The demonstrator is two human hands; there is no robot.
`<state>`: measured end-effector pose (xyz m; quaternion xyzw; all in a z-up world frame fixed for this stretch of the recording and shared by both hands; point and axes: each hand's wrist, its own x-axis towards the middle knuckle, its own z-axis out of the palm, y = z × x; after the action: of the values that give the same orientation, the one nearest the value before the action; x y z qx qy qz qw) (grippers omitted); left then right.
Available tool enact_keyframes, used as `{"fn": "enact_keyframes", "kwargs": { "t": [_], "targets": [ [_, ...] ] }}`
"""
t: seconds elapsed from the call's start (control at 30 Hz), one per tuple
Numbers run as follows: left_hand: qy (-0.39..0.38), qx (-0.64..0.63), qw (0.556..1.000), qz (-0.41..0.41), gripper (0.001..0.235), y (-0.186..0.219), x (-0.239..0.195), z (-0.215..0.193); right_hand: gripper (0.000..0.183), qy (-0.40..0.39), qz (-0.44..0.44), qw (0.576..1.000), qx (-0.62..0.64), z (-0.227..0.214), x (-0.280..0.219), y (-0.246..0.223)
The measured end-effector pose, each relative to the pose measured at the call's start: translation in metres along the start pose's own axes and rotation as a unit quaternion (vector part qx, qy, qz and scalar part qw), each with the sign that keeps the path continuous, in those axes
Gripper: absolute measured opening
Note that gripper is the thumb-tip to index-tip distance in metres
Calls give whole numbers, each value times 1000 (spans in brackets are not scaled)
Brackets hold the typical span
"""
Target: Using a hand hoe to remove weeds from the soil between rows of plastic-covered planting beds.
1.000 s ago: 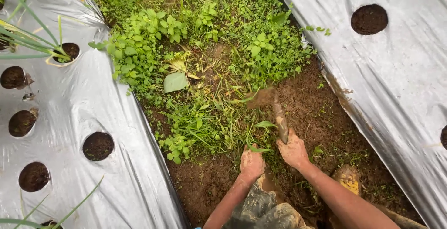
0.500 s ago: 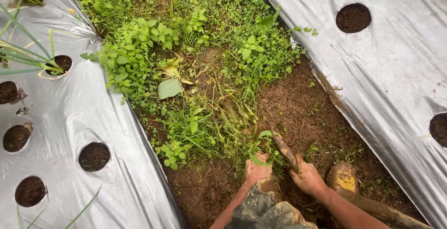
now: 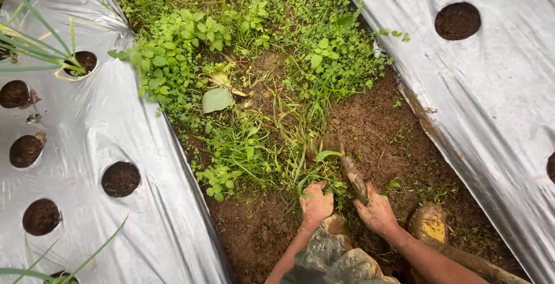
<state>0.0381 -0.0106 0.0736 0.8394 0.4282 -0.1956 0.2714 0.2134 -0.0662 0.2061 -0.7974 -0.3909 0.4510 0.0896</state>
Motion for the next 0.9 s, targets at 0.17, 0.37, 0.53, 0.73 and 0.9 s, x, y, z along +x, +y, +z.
{"fn": "enact_keyframes", "kwargs": {
  "t": [0.17, 0.37, 0.53, 0.73, 0.9],
  "targets": [
    [101, -492, 851, -155, 41, -9, 12, 26, 26, 96, -197, 976, 14, 3, 44, -54],
    [97, -329, 909, -238, 34, -4, 18, 57, 44, -79, -204, 943, -250, 4, 96, -96],
    [129, -373, 896, -206, 41, 8, -20, -9, 49, -66, -169, 940, -289, -42, 51, -43],
    [189, -366, 908, -79, 40, -17, 7, 79, 50, -41, -88, 975, -198, -36, 10, 65],
    [180, -303, 931, -99, 43, -14, 16, 65, 55, -20, -44, 991, -126, -27, -2, 86]
  ]
}}
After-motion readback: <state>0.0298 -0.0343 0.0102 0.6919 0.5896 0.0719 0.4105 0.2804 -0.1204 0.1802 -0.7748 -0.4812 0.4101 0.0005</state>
